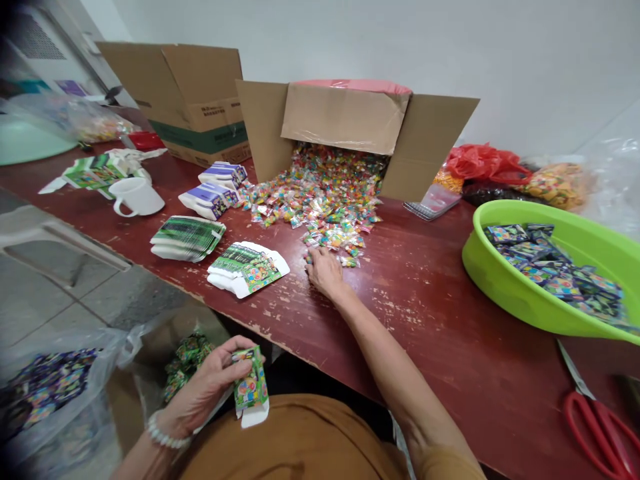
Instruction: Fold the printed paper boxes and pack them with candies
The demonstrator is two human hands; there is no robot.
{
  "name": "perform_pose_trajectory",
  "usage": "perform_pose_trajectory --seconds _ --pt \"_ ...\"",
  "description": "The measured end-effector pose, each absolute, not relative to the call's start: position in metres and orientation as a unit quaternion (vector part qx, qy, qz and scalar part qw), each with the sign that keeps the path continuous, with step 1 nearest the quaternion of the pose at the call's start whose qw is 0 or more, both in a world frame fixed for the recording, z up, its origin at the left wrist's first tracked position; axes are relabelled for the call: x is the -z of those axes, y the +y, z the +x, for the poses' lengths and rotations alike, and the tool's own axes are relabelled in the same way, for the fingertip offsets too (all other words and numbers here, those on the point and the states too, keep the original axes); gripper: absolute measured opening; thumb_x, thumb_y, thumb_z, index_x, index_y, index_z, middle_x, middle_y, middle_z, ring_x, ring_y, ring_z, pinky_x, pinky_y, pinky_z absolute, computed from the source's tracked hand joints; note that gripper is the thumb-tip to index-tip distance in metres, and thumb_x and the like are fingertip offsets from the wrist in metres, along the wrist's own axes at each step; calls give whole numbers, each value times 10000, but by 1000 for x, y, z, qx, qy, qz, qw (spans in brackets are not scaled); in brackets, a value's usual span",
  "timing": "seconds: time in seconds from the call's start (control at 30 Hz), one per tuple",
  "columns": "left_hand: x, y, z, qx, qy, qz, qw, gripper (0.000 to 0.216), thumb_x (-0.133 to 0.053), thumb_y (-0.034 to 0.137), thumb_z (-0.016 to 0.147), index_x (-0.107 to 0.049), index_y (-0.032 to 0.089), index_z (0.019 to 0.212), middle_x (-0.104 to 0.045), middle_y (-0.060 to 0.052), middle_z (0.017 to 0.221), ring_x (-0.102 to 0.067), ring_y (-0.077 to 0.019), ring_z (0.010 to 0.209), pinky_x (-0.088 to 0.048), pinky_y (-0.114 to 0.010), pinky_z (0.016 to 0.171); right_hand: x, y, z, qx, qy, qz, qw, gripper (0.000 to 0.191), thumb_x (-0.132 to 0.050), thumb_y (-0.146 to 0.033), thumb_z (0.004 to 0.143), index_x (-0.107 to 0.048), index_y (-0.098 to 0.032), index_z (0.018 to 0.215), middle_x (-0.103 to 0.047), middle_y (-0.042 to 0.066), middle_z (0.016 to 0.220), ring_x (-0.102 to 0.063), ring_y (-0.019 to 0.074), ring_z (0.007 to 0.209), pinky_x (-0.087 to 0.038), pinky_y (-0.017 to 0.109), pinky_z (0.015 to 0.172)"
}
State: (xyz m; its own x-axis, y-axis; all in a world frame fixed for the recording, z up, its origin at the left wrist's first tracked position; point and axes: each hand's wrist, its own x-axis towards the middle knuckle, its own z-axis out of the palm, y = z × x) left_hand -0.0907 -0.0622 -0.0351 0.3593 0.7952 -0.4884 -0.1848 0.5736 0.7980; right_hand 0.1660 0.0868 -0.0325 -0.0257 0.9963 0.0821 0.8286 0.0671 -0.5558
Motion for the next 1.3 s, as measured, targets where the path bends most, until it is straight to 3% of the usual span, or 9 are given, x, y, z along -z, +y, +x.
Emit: perform_pose_trajectory --seconds 0.13,0.3,0.47,0.6,0.73,0.83,0.93,1.13,1.3 --pt "41 -45 -139 -197 466 474 721 406 -850 282 654 -649 205 999 -631 23 795 -578 -123 709 -448 -206 654 35 90 170 -206 -670 -678 221 458 -612 -258 839 -589 -176 1289 -693 116 1079 -647 265 942 -468 344 805" --pt "35 -29 -168 24 407 564 718 396 -829 381 642 -683 177 949 -657 10 849 -578 -157 777 -437 -237 700 37 80 176 -233 -665 -666 245 273 -594 -234 844 -683 -176 1095 -725 51 904 -654 204 827 -459 289 749" --pt "15 -25 -144 -190 432 486 736 345 -690 339 766 -571 193 1055 -673 -33 923 -635 -173 755 -473 -274 693 39 55 175 -226 -673 -645 284 230 -545 -162 843 -684 -149 1026 -707 99 978 -624 228 957 -445 334 857" --pt "9 -24 -106 -297 428 453 723 342 -613 279 798 -487 204 1107 -660 -32 885 -638 -155 631 -474 -268 605 28 33 166 -278 -672 -604 326 251 -499 -219 906 -619 -151 1116 -686 52 868 -626 175 756 -474 286 701" --pt "3 -24 -77 -284 415 515 695 359 -572 255 826 -469 219 1168 -597 3 863 -571 -139 689 -474 -241 578 5 5 149 -260 -775 -439 374 184 -479 -194 938 -588 -178 1086 -664 63 926 -596 181 824 -469 313 763" --pt "-2 -25 -65 -239 415 585 655 346 -558 203 801 -482 210 1138 -558 23 823 -525 -126 666 -444 -224 556 -7 -11 136 -145 -869 -367 299 148 -490 -138 914 -571 -157 1036 -644 114 960 -548 233 916 -454 385 834" --pt "-3 -25 -57 -220 437 624 610 330 -555 129 740 -499 196 1058 -524 50 741 -486 -100 579 -412 -219 537 -13 -18 130 -125 -898 -346 243 156 -537 -112 863 -562 -154 1011 -623 104 916 -527 242 907 -454 411 856" --pt "-1 -29 -47 -281 391 549 683 385 -552 177 746 -444 195 1115 -588 26 795 -533 -104 575 -439 -234 546 -16 -11 142 -382 -731 -369 429 201 -498 -162 916 -542 -207 1107 -623 54 1035 -583 160 910 -482 323 823" --pt "0 -31 -41 -309 398 574 646 357 -543 156 761 -441 191 1102 -595 24 800 -540 -105 585 -466 -247 564 -2 -11 144 -572 -525 -416 473 307 -736 -287 770 -584 -204 1024 -622 26 1002 -598 149 883 -487 300 805"
